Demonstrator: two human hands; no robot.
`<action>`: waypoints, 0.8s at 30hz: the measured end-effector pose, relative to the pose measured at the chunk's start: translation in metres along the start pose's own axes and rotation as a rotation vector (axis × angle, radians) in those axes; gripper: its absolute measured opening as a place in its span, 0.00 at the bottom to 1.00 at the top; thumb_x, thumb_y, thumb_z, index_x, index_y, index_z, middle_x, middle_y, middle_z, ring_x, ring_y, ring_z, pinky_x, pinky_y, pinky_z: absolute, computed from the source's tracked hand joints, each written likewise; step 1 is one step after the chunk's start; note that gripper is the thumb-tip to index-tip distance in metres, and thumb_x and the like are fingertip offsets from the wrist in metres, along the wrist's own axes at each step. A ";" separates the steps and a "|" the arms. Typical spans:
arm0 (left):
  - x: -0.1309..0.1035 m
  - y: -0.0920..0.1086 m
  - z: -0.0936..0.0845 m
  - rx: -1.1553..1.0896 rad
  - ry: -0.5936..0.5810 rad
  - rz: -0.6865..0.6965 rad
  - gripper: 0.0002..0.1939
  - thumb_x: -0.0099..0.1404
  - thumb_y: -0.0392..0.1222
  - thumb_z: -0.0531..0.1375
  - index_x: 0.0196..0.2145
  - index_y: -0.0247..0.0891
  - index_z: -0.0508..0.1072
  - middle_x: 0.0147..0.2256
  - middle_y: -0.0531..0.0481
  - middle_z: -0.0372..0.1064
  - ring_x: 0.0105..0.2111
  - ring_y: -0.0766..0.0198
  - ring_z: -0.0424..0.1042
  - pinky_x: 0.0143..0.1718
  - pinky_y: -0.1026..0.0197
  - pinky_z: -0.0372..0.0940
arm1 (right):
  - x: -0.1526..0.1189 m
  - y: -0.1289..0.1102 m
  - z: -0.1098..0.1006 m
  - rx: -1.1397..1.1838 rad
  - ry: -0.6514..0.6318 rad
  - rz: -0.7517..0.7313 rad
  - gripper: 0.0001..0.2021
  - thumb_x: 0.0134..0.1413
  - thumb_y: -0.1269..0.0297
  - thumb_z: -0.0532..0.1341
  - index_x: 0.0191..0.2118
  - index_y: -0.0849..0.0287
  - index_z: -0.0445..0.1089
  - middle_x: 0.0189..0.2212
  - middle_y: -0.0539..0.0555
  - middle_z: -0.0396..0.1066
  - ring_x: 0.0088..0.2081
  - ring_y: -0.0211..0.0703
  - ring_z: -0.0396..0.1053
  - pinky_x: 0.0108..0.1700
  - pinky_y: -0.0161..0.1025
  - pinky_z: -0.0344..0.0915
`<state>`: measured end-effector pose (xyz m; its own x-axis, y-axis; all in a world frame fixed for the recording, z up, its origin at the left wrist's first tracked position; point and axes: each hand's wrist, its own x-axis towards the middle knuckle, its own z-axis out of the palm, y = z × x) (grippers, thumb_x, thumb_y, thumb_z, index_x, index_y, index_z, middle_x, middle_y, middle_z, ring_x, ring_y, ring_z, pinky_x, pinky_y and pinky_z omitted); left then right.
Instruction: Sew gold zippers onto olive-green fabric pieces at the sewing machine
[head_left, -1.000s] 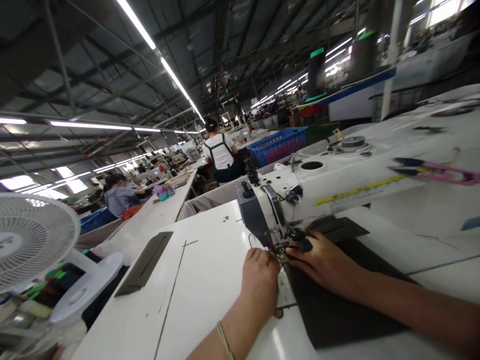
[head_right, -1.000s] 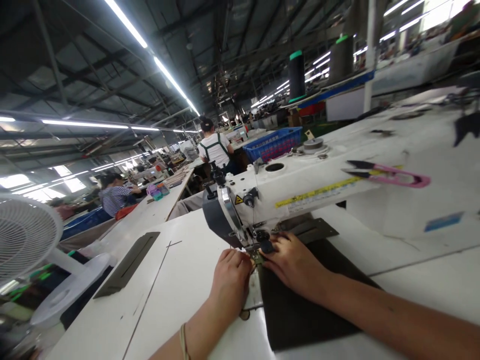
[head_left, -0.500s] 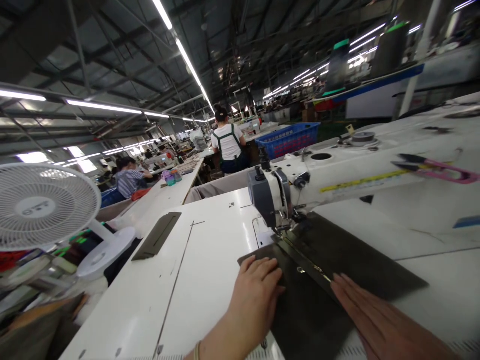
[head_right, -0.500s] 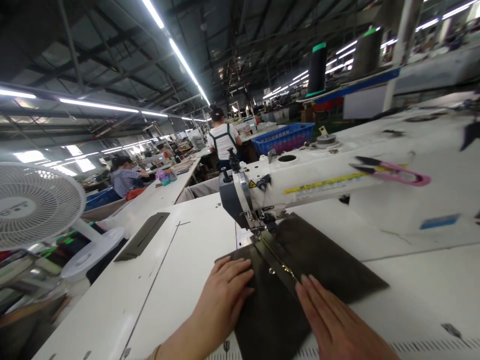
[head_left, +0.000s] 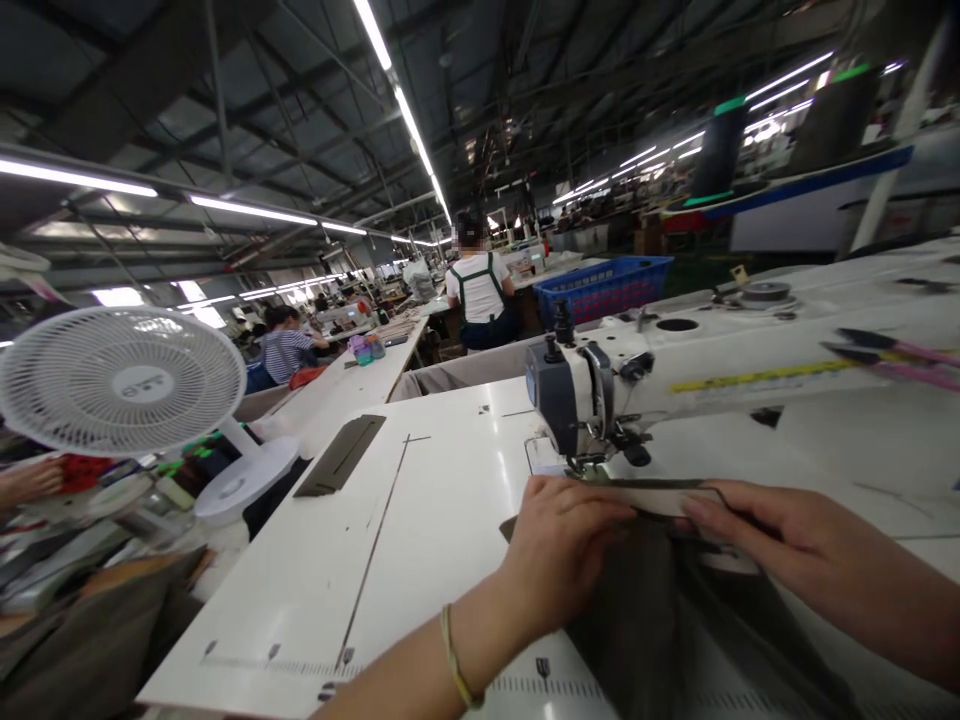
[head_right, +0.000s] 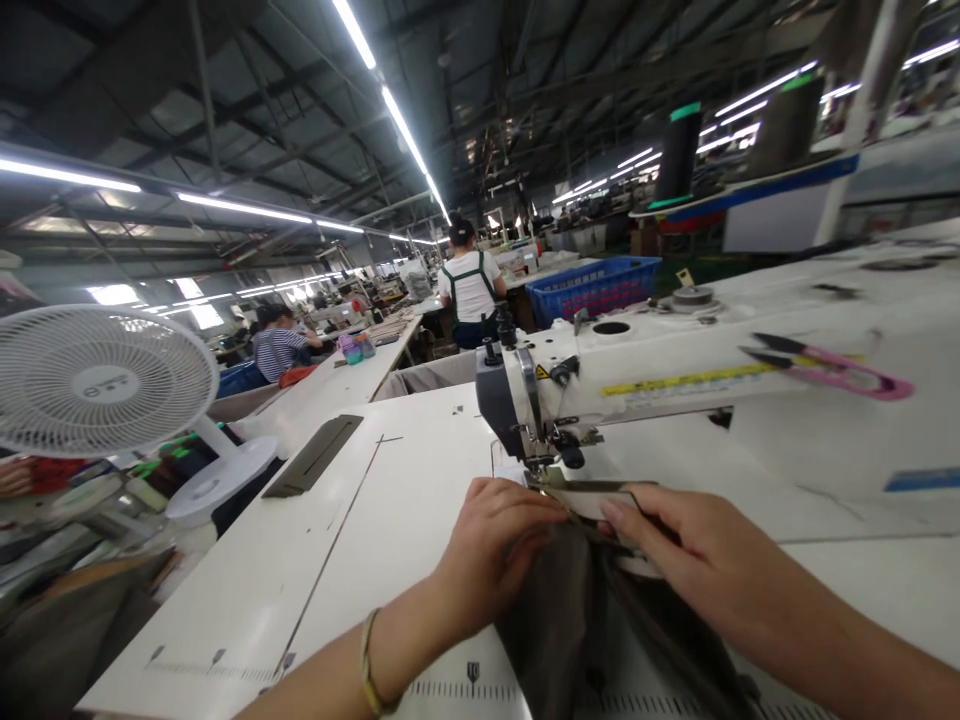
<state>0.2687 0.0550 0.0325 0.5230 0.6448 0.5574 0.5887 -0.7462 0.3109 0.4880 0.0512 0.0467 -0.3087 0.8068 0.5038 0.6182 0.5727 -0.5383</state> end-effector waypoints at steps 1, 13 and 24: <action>0.002 -0.003 0.003 0.023 -0.047 0.002 0.11 0.63 0.34 0.60 0.44 0.40 0.72 0.42 0.50 0.74 0.43 0.62 0.71 0.46 0.56 0.63 | -0.003 0.000 0.001 0.032 -0.018 -0.009 0.23 0.62 0.49 0.47 0.24 0.53 0.68 0.21 0.52 0.72 0.22 0.43 0.71 0.23 0.34 0.68; 0.018 -0.021 0.017 0.072 -0.138 0.119 0.07 0.62 0.36 0.63 0.39 0.38 0.74 0.38 0.51 0.76 0.40 0.61 0.73 0.44 0.59 0.64 | 0.005 -0.005 -0.001 -0.042 -0.063 -0.126 0.19 0.63 0.56 0.46 0.23 0.53 0.64 0.18 0.49 0.68 0.20 0.40 0.68 0.21 0.34 0.63; 0.027 -0.021 0.018 0.201 -0.164 0.042 0.02 0.63 0.35 0.60 0.34 0.36 0.73 0.33 0.50 0.75 0.32 0.62 0.74 0.35 0.63 0.69 | 0.002 -0.034 0.001 -0.494 0.303 -0.493 0.14 0.61 0.69 0.47 0.30 0.57 0.67 0.24 0.54 0.70 0.25 0.45 0.69 0.29 0.41 0.64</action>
<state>0.2814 0.0912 0.0267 0.6326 0.6445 0.4295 0.6664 -0.7355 0.1223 0.4659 0.0339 0.0658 -0.4652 0.3589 0.8092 0.7342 0.6671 0.1262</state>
